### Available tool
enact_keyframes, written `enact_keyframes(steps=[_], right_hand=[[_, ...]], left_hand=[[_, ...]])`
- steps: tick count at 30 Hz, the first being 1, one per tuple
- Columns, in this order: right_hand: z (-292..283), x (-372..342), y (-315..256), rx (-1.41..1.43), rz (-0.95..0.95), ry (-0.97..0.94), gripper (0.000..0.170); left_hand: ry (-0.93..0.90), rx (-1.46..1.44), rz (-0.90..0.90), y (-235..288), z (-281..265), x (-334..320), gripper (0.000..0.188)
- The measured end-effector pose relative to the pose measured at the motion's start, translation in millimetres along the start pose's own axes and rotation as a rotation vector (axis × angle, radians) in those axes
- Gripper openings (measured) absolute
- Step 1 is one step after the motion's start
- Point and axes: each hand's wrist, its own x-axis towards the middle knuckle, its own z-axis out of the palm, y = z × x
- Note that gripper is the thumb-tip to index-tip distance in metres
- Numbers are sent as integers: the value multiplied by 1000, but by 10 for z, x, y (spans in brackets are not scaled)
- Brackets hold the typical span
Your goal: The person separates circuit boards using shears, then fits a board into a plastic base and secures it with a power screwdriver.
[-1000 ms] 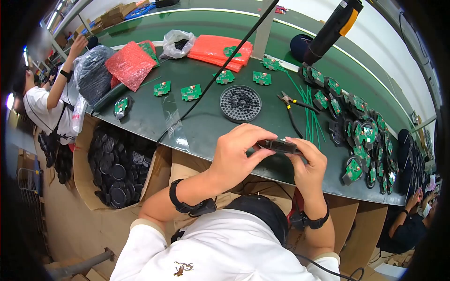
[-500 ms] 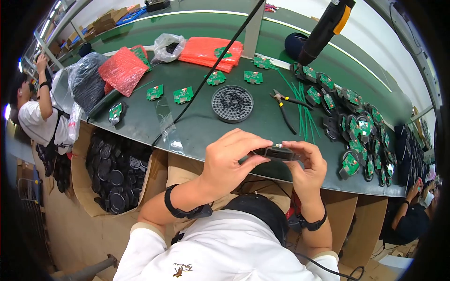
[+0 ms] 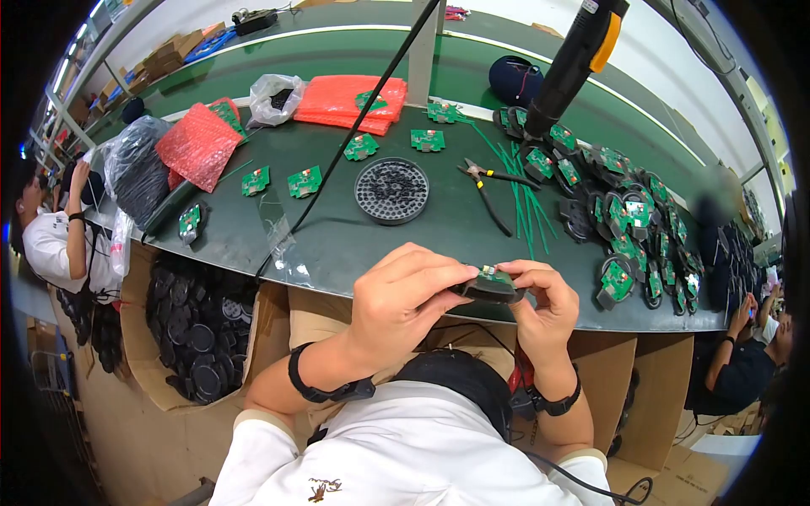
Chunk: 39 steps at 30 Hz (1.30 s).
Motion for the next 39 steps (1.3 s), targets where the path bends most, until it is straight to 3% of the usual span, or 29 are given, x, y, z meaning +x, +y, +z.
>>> enact_keyframes(steps=[3,5,9,11,13,18,23,26,34,39], right_hand=[[-61,119,-196,-241,-106,-86,22],[-155,38,-180,-267,-47,-118,25],[-432,-181,-82,-77,175,135,15],[-731,-254,-29,-48,147,346,13],[-1168,-368,51,-47,188,549,14],[-2578,-524,200,-481,130,1002,14],[-4210,-818,665,-951,226,1207,16],[-5080,-1053,1079,-1287,391,1220,21],[-5225,-887,1156,-1573,765,1022,17],[-5262,-847,1244,-1643,831,900,16]], left_hand=[[-6,-14,23,-8,-29,13,42],[-51,60,-49,-52,-32,-13,43],[-52,141,-202,-176,-13,-87,38],[-113,303,-165,-395,-118,-178,33],[-104,335,-210,-601,-178,-283,28],[-79,375,-315,-797,-191,-401,20],[-98,463,-235,-782,-154,-416,18],[-96,462,-274,-739,-138,-405,18],[-68,487,-261,-746,-107,-375,16],[-61,517,-293,-726,-102,-360,13]])
